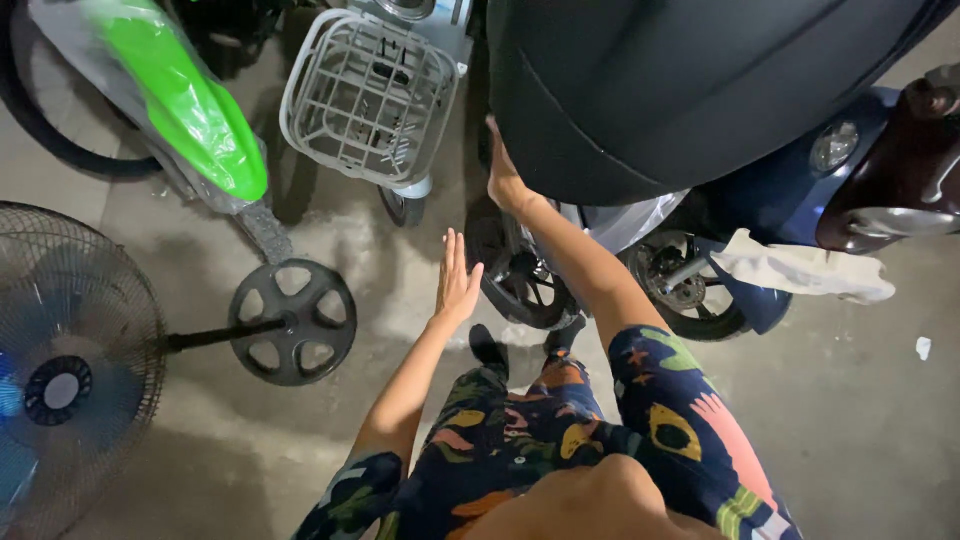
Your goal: The person wipes the seat, handlebars, and front fairing of a motorcycle with a pink cloth, then wipes the cage and motor housing of a standing fan. The person uses the cloth to rub each surface in a repetitive wiping motion.
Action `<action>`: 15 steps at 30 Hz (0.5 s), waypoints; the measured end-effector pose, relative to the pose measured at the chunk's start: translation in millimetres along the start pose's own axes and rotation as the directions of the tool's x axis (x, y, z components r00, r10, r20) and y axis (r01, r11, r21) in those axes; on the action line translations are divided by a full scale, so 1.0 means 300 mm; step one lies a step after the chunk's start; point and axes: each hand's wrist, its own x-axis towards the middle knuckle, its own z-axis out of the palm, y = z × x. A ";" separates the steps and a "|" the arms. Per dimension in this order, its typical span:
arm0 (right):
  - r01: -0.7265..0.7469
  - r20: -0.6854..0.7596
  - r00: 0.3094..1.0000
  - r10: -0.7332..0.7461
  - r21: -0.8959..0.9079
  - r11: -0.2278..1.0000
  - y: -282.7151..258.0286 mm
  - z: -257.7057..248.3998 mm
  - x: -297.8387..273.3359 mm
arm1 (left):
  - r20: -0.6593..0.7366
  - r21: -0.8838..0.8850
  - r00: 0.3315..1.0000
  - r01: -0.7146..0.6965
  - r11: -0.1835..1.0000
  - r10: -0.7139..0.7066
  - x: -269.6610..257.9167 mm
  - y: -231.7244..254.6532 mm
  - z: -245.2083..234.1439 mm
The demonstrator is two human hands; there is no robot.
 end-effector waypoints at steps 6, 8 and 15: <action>-0.008 -0.380 0.919 0.105 0.249 0.969 -0.215 -0.083 -0.146 | 0.042 0.028 0.999 0.006 1.000 -0.007 0.015 0.001 0.031; 0.194 -0.393 0.899 -0.191 -0.031 0.980 -0.181 -0.147 -0.243 | 0.067 0.038 0.998 0.001 0.999 -0.003 0.024 0.014 0.043; 0.234 -0.373 0.921 -0.110 0.305 0.923 -0.120 -0.047 -0.644 | 0.126 0.041 0.991 -0.046 0.998 0.041 0.035 0.071 0.123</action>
